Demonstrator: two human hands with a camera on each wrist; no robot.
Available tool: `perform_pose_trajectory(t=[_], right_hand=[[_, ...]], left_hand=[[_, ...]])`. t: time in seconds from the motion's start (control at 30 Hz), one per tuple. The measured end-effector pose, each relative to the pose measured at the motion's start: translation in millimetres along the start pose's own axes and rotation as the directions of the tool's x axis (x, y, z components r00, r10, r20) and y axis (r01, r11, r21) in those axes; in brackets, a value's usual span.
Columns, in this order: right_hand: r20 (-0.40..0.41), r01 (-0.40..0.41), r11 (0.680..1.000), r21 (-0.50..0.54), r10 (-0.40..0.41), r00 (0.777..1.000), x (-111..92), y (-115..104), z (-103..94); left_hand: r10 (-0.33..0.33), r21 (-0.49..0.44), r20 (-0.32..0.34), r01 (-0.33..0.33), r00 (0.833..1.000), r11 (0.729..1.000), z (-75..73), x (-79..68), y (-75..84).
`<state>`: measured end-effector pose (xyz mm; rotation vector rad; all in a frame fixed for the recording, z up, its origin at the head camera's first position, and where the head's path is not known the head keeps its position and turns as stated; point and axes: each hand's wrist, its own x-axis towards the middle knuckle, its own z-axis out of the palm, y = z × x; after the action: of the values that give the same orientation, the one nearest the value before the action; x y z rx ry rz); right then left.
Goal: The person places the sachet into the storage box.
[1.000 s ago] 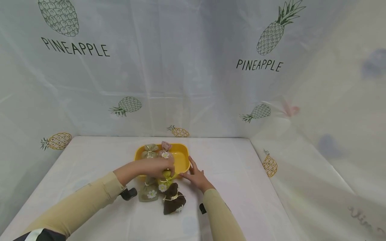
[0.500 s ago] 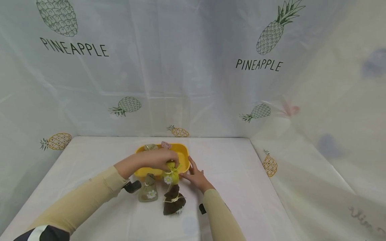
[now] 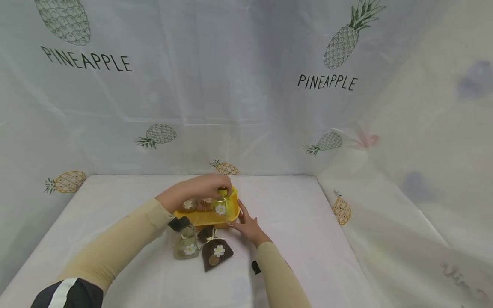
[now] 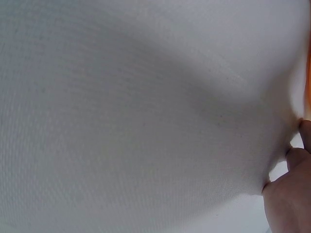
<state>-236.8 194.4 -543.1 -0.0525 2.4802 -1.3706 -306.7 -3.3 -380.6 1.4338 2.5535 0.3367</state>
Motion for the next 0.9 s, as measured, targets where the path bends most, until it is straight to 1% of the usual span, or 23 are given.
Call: perform_pose_trajectory(t=[0.1,0.33,0.47,0.6,0.8,0.9], right_hand=[[-0.006,-0.006,1.000,-0.001,0.006,1.000,0.4,-0.2,0.1],[-0.005,-0.028,0.999,0.016,0.028,1.000,1.0,0.1,0.3],[-0.009,-0.025,1.000,0.004,0.025,1.000,0.4,-0.5,0.4],[-0.006,-0.019,1.000,0.008,0.019,1.000,-0.2,-0.5,0.4],[0.001,-0.011,1.000,0.028,0.011,1.000,-1.2,-0.5,-0.2],[0.004,-0.007,1.000,0.027,0.007,1.000,-1.9,-1.9,-0.5]], left_hand=[[-0.027,0.015,-0.004,0.027,1.000,1.000,2.6,9.4,-6.2],[-0.092,0.007,-0.026,0.092,0.995,0.996,9.3,27.0,-17.9],[-0.130,0.012,-0.037,0.131,0.991,0.991,15.7,33.9,-22.1],[-0.166,0.015,-0.019,0.166,0.986,0.986,24.1,38.5,-25.3],[-0.189,0.007,0.007,0.189,0.982,0.982,36.7,45.2,-34.3],[-0.169,0.030,0.009,0.168,0.986,0.985,40.6,48.0,-38.3]])
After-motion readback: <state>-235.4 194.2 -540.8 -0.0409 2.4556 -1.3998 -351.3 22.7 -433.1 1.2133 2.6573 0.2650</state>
